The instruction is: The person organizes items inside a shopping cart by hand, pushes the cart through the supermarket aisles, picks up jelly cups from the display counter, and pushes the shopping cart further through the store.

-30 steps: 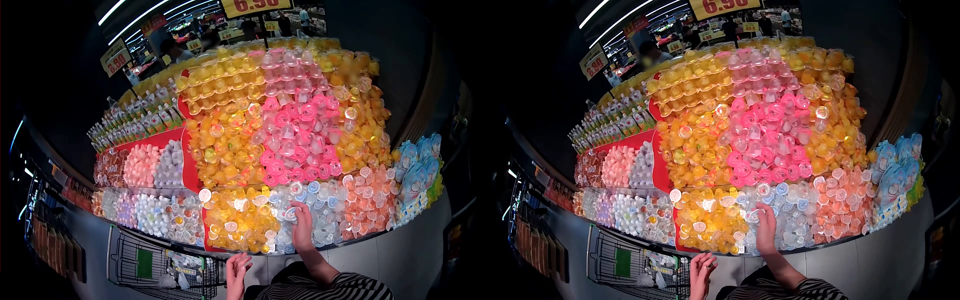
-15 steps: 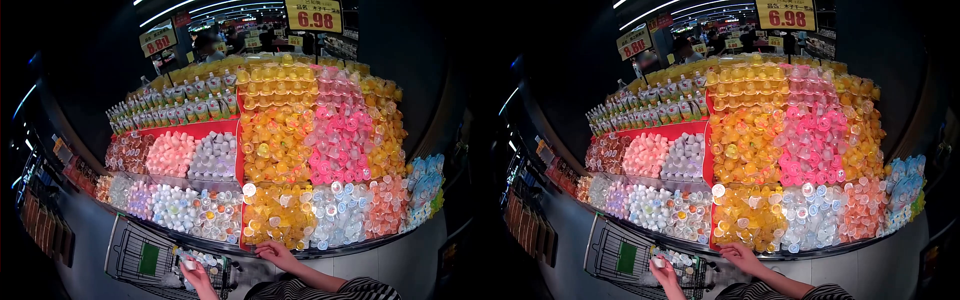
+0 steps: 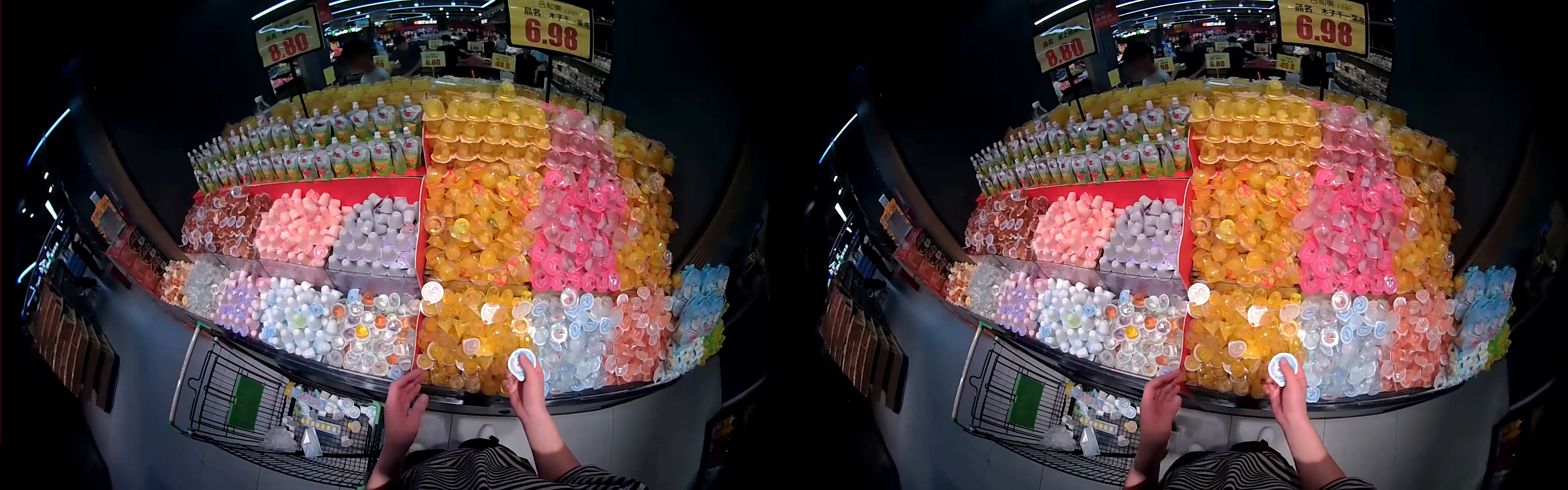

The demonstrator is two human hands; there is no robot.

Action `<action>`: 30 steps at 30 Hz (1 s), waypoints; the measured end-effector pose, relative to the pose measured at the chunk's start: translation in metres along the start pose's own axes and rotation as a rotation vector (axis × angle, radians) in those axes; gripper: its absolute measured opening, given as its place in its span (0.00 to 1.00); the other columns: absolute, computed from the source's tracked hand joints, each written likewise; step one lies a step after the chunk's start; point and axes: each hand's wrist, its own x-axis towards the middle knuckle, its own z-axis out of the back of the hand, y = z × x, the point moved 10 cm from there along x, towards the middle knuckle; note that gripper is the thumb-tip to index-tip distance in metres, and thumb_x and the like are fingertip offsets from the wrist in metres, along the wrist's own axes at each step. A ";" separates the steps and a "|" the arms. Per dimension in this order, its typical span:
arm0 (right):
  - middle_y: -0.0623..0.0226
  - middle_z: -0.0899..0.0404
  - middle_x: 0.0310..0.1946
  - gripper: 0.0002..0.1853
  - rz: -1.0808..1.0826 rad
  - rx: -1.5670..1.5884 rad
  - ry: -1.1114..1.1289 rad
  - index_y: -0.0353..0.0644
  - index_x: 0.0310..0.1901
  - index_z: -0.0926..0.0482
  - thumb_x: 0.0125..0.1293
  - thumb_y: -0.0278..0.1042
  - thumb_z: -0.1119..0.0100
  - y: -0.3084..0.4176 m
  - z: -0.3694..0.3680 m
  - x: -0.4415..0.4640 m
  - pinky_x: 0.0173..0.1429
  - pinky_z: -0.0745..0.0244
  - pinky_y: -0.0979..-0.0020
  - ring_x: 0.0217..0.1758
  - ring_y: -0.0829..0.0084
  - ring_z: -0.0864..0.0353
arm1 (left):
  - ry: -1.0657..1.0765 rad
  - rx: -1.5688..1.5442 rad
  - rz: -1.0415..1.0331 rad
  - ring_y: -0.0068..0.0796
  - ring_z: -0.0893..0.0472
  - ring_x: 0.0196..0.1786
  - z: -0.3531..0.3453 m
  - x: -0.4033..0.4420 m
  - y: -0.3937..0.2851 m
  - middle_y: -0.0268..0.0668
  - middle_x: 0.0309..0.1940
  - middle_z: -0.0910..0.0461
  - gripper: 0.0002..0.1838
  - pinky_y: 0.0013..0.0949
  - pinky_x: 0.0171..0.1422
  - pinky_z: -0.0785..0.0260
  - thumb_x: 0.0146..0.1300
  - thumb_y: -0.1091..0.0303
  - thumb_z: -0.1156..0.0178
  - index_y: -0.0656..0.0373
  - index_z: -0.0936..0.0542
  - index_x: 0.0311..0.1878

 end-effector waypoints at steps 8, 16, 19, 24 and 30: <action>0.70 0.27 0.45 0.22 0.447 -0.336 -0.126 0.45 0.62 0.34 0.68 0.31 0.41 0.075 0.015 0.000 0.42 0.24 0.76 0.42 0.78 0.26 | 0.037 -0.214 0.213 0.38 0.22 0.62 -0.013 -0.010 0.063 0.46 0.60 0.26 0.19 0.39 0.67 0.31 0.75 0.64 0.48 0.61 0.32 0.64; 0.55 0.31 0.67 0.41 0.381 -0.940 0.797 0.40 0.72 0.41 0.60 0.33 0.29 -0.002 -0.111 -0.077 0.72 0.35 0.61 0.71 0.61 0.31 | -0.310 -0.845 0.299 0.24 0.25 0.32 0.020 -0.022 0.116 0.41 0.45 0.20 0.16 0.26 0.33 0.31 0.75 0.60 0.46 0.53 0.30 0.61; 0.59 0.23 0.58 0.32 0.177 -0.765 0.738 0.39 0.68 0.36 0.66 0.30 0.34 -0.005 -0.073 -0.054 0.65 0.28 0.67 0.62 0.70 0.23 | -0.607 -0.738 0.177 0.22 0.26 0.29 0.121 -0.046 0.141 0.36 0.43 0.20 0.14 0.26 0.30 0.32 0.73 0.58 0.44 0.52 0.28 0.55; 0.62 0.20 0.52 0.20 0.078 -0.616 0.580 0.37 0.63 0.32 0.72 0.28 0.43 0.003 -0.027 -0.007 0.58 0.24 0.73 0.53 0.74 0.19 | -0.877 -0.300 -0.106 0.24 0.23 0.40 0.108 -0.044 0.055 0.37 0.45 0.22 0.18 0.29 0.43 0.28 0.73 0.58 0.49 0.53 0.32 0.61; 0.66 0.24 0.46 0.15 -0.044 -0.315 0.291 0.40 0.60 0.27 0.75 0.33 0.47 0.017 0.002 0.006 0.42 0.13 0.65 0.54 0.75 0.22 | 0.041 0.728 -0.130 0.38 0.28 0.69 -0.123 0.004 0.021 0.51 0.67 0.31 0.41 0.38 0.72 0.38 0.63 0.66 0.31 0.68 0.42 0.73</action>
